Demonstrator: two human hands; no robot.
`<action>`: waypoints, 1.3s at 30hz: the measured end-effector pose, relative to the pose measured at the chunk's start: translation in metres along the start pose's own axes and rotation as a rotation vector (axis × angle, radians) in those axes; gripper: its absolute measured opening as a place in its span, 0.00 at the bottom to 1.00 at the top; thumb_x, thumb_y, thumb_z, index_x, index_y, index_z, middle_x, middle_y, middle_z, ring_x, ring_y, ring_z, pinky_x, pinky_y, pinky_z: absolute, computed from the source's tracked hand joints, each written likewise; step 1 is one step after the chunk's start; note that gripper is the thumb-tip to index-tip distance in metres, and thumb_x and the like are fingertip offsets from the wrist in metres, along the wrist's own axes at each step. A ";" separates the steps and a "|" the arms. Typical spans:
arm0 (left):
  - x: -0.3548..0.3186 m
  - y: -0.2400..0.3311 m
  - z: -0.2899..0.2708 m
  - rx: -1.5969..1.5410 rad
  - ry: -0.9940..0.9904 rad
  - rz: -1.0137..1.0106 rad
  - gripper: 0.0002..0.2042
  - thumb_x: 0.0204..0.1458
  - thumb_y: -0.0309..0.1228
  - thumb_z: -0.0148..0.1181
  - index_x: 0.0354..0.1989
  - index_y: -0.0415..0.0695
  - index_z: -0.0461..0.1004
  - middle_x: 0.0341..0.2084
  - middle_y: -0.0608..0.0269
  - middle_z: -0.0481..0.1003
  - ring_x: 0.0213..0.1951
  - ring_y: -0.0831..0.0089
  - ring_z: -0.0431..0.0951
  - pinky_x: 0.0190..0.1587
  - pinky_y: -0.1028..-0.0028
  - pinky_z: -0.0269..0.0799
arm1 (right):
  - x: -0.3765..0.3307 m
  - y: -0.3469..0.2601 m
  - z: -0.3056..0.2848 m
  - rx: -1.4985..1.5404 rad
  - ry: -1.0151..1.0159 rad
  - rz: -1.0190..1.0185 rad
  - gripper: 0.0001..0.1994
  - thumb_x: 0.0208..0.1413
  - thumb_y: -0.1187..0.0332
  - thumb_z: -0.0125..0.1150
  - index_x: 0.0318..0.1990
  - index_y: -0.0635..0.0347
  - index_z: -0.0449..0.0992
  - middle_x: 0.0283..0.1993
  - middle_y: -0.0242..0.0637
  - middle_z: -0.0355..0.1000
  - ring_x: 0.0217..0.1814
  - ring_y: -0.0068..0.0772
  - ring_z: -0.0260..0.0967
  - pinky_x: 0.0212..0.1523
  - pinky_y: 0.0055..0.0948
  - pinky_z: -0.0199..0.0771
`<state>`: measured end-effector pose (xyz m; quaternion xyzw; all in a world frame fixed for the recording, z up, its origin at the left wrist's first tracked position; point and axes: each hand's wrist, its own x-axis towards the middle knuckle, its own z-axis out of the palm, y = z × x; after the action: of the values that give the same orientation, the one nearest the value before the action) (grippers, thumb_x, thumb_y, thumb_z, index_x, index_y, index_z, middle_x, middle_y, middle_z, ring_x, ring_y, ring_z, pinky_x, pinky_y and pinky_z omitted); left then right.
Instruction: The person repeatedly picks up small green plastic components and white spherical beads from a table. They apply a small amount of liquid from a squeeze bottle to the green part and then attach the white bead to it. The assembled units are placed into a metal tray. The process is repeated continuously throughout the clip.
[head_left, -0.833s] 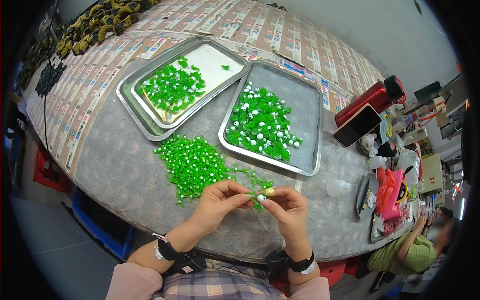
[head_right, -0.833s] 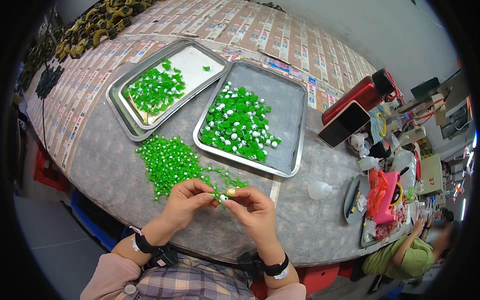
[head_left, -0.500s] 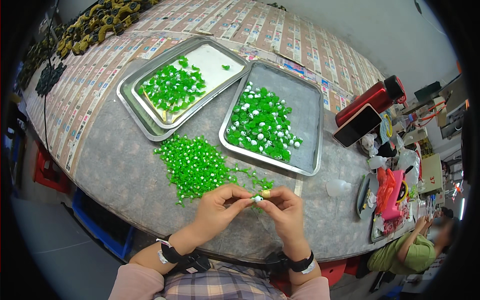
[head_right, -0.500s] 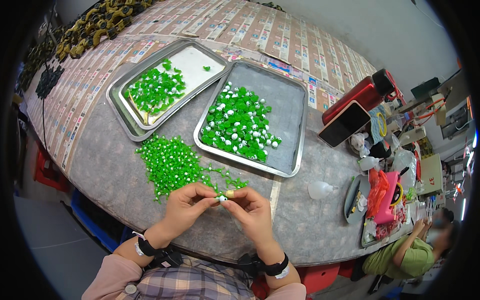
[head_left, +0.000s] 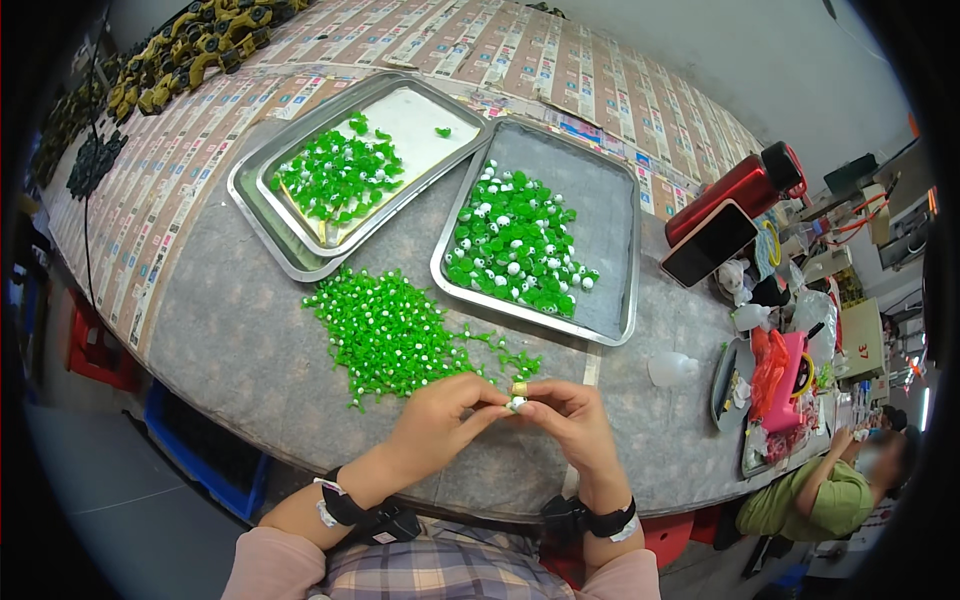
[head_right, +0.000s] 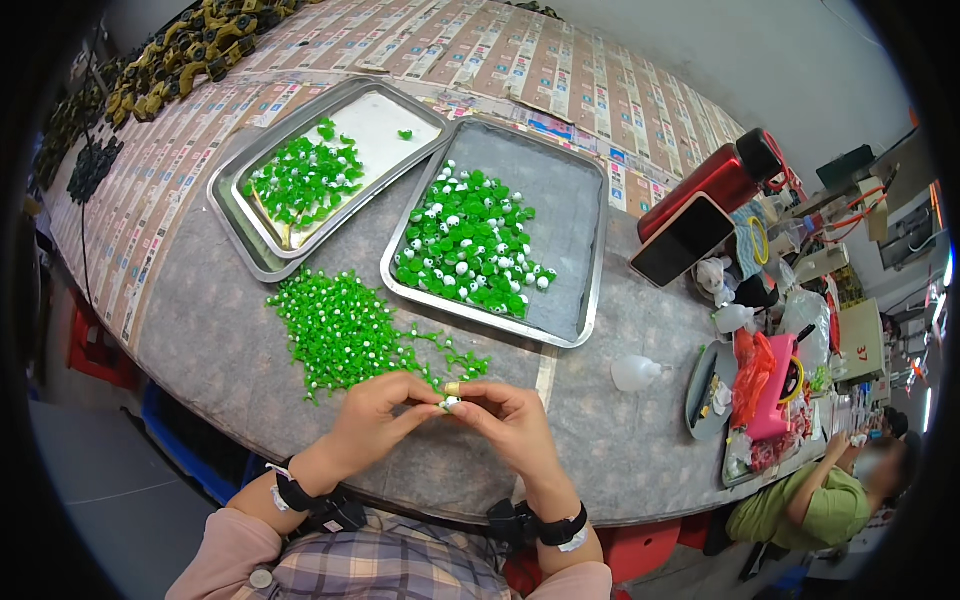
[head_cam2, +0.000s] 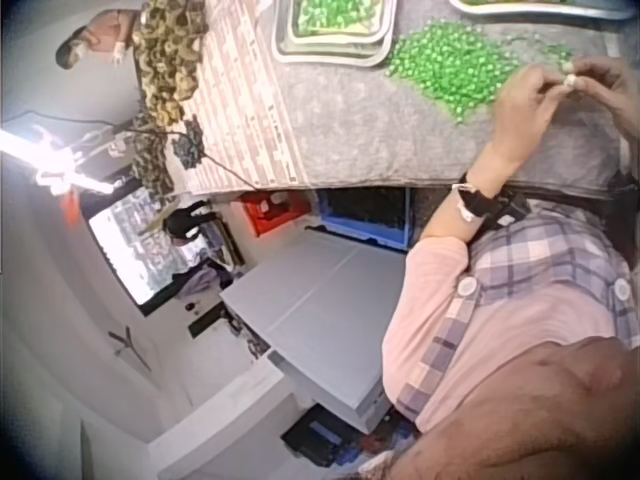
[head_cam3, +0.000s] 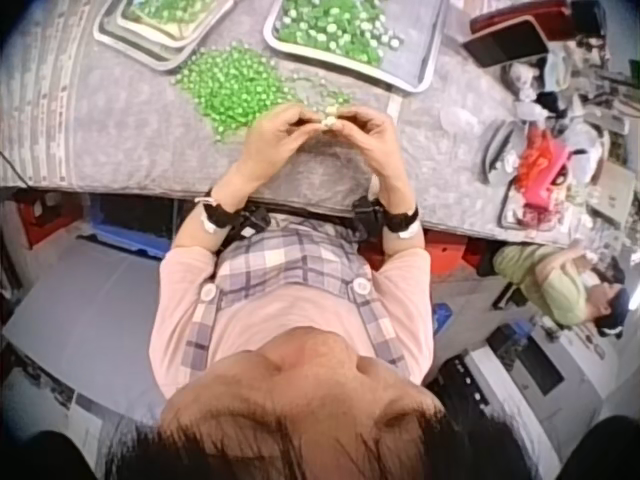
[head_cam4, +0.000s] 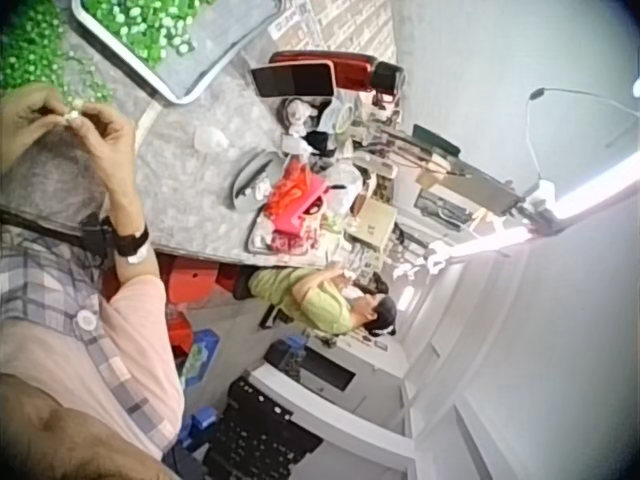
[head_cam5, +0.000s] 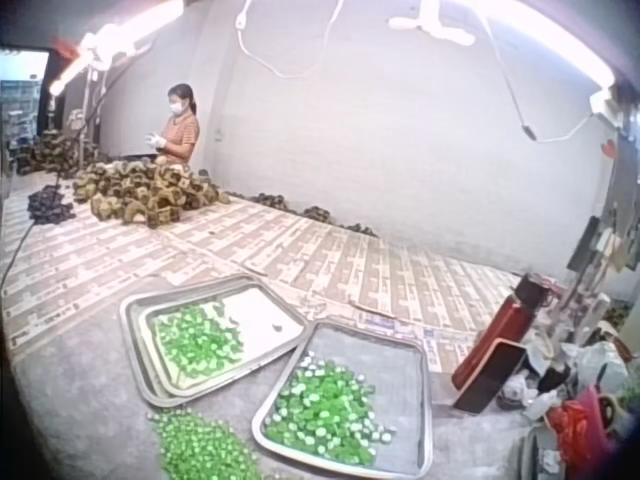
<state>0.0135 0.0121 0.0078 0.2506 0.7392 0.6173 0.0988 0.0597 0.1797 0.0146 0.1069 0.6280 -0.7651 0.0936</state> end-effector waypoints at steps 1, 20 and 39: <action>0.001 0.001 0.000 -0.095 -0.018 -0.089 0.02 0.40 0.23 0.57 0.23 0.40 0.71 0.22 0.63 0.72 0.24 0.74 0.72 0.27 0.78 0.68 | -0.002 -0.005 0.000 -0.003 0.004 -0.034 0.08 0.45 0.75 0.56 0.35 0.67 0.71 0.32 0.37 0.70 0.34 0.21 0.67 0.35 0.17 0.66; 0.014 0.009 -0.022 -0.258 -0.177 -0.271 0.07 0.45 0.25 0.52 0.34 0.40 0.71 0.24 0.65 0.70 0.27 0.81 0.70 0.30 0.82 0.67 | -0.007 -0.007 -0.018 -1.030 0.145 -0.332 0.06 0.37 0.74 0.58 0.25 0.63 0.68 0.23 0.37 0.63 0.24 0.31 0.62 0.25 0.25 0.62; -0.008 -0.006 0.004 -0.639 -0.198 -0.499 0.10 0.44 0.28 0.55 0.35 0.38 0.71 0.24 0.64 0.73 0.25 0.81 0.71 0.29 0.83 0.67 | -0.018 -0.032 0.006 -1.118 0.212 -0.713 0.06 0.36 0.75 0.58 0.25 0.60 0.68 0.23 0.37 0.63 0.26 0.35 0.62 0.27 0.27 0.62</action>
<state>0.0205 0.0113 -0.0002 0.0787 0.5355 0.7456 0.3887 0.0674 0.1808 0.0511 -0.0972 0.9325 -0.2942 -0.1858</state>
